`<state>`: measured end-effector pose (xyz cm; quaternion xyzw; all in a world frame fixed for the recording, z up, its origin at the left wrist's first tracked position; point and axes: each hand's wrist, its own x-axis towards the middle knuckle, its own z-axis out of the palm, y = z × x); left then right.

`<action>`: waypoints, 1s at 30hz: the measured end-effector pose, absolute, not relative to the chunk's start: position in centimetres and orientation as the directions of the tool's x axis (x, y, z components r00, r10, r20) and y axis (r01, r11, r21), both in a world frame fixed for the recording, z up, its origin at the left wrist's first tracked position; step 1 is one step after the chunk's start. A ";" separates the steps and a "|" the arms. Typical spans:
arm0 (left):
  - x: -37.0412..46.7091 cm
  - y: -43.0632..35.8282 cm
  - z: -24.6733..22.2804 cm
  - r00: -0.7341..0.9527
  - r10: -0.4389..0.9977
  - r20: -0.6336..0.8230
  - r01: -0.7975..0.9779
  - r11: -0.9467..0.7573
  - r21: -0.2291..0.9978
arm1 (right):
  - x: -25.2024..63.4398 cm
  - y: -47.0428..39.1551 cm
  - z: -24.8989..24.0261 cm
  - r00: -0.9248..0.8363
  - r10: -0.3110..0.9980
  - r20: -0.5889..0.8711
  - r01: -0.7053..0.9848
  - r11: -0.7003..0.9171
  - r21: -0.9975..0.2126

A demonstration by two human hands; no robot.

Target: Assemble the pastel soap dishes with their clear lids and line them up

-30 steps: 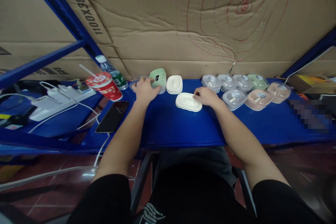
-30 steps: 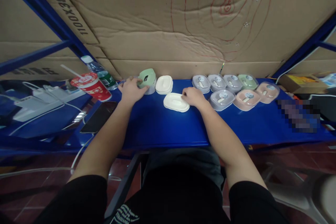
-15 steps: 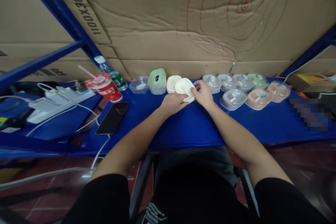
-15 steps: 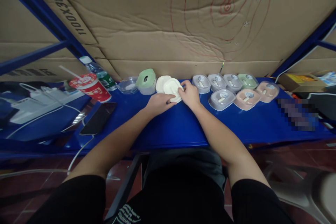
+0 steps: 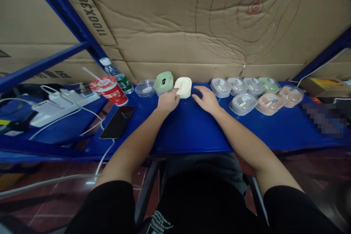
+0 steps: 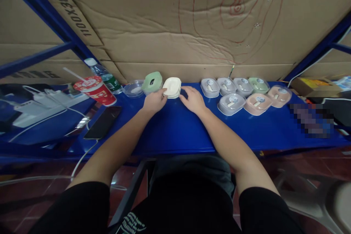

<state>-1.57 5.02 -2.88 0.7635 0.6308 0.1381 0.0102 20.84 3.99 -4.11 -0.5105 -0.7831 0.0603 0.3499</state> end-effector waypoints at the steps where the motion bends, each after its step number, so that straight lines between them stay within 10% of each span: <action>1: -1.6 5.1 -3.0 0.176 0.967 0.185 0.954 -0.214 0.211 | 21.1 3.9 -3.8 -0.222 0.834 0.506 0.797 0.454 -0.399; 10: -1.8 6.3 -4.3 0.186 0.952 0.244 0.942 -0.243 0.231 | 24.8 4.7 -3.4 0.066 0.937 0.344 0.979 0.005 -0.203; 24: -1.6 6.0 -4.2 0.220 0.918 0.330 0.857 -0.343 0.384 | 23.6 3.6 -2.4 0.009 0.975 0.224 0.936 0.071 -0.344; 30: -1.3 4.8 -3.6 0.326 0.857 0.399 0.755 -0.490 0.436 | 23.7 2.9 -0.8 0.103 0.828 0.550 0.820 0.242 -0.518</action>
